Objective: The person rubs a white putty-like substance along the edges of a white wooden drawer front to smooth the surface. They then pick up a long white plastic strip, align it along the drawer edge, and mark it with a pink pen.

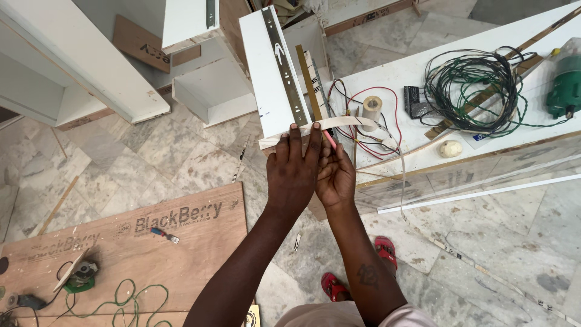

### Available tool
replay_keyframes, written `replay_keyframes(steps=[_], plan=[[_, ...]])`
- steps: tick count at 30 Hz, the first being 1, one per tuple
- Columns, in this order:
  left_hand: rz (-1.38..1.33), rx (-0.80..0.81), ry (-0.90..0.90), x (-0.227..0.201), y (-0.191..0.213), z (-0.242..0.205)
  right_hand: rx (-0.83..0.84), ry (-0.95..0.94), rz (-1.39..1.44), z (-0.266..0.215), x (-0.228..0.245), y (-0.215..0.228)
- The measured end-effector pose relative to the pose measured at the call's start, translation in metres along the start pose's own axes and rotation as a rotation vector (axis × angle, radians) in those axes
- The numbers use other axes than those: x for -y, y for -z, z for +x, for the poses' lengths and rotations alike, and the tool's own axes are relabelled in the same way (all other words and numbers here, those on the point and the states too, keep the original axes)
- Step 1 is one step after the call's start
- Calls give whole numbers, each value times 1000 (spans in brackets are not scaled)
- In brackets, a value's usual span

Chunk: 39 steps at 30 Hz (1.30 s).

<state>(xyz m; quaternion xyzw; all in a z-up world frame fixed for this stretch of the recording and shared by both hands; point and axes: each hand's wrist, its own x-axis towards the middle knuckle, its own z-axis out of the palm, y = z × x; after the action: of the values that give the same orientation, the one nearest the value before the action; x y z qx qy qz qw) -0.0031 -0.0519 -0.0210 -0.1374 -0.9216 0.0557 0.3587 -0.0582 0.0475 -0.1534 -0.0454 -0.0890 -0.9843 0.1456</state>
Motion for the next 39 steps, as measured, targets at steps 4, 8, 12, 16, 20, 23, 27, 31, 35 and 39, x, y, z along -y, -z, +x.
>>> replay_keyframes(steps=[4, 8, 12, 16, 20, 23, 27, 31, 35, 39], plan=[[6, 3, -4, 1, 0, 0, -126, 64, -52, 0, -5, -11], [10, 3, 3, 0, -2, -1, -166, 81, -68, -1, -5, -20], [10, -7, 6, 0, -2, -1, -133, 75, -88, -3, -4, -15], [23, 4, 5, -1, -2, -1, -116, 58, -68, -3, -1, -7], [11, 4, 4, 0, -3, -1, -119, 40, -21, -11, 1, 8], [-37, -7, -7, 1, -1, -2, 21, -1, -15, -21, 7, 14], [-20, -31, -21, 3, 1, 2, -51, 305, -377, -39, 23, -18], [-30, -89, -35, 7, 5, 2, 50, 913, -1846, -50, 40, -99], [-107, -116, -37, 12, 8, 2, 504, 1066, -2382, -40, 52, -158], [-93, -115, -35, 13, 10, 5, 193, 574, -2200, -73, 66, -191]])
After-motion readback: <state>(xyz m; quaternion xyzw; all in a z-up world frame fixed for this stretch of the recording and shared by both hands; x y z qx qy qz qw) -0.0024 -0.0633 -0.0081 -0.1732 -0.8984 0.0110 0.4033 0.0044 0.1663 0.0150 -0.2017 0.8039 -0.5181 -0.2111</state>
